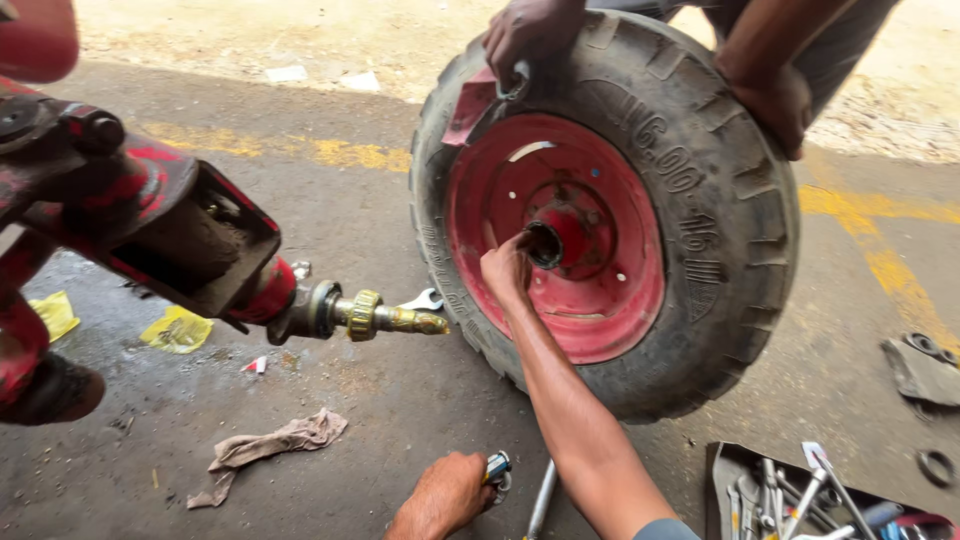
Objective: The person uses a hammer and wrench to work on a wheel hub, then wipes the area with a cloth. They select tools from a tray and continue hammering the hub while another person holds the tire.
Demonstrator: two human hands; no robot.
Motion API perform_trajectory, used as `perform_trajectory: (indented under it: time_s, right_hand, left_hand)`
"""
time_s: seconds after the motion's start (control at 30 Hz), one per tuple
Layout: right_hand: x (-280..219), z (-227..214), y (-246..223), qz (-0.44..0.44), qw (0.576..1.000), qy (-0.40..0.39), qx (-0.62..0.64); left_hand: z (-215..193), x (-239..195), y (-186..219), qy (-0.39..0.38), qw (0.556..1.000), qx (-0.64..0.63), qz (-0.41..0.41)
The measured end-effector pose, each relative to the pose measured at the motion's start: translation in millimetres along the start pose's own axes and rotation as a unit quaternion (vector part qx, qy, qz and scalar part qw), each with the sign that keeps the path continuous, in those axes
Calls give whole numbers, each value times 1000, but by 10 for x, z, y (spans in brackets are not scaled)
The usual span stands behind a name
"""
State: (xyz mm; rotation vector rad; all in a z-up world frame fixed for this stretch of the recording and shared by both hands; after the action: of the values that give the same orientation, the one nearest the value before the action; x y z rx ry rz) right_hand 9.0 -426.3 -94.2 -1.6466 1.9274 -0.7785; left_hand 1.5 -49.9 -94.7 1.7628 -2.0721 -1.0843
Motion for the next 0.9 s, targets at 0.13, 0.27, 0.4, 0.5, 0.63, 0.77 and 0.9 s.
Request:
perform_trajectory:
  time_s: [0.13,0.27,0.4,0.5,0.63,0.77,0.9]
  right_hand:
    - [-117,-215,-67,-78,997,-24,6]
    - [-333,-702,-126,-167,983,-81,-17]
    - [-756,-948,47,-299,909,-38,-288]
    - [-848,-1008,525,-290,866,-79,-399]
    - [-970,-1205,783,-252,890,-309,-223]
    - [-1227,-1687,987,102,816,-524,220]
    - [-1551,-1997,971,139,709,-546,424]
  left_hand:
    - [51,178,228,-15,1000,12,22]
    - [62,308,415,-8,998,6,61]
    - [25,457,414,-8,997,4,80]
    - [-108,594,302,22,997,-4,69]
    - [-588,772,277,175,977,-11,122]
    - [-929,787,190,241,944,-215,73]
    - [-1049,798,264,252,886,-383,64]
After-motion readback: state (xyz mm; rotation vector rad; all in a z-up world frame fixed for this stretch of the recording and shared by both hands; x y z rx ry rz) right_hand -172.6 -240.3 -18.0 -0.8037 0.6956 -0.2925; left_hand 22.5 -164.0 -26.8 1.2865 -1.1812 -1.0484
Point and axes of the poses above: each hand's wrist, its own x-axis towards the middle knuckle, its own z-axis out of the palm, y = z × x, the point moved 10 cm from there along x, towards the middle knuckle, and after that the axes turned 15 degrees about z, right-handed, at the moved point
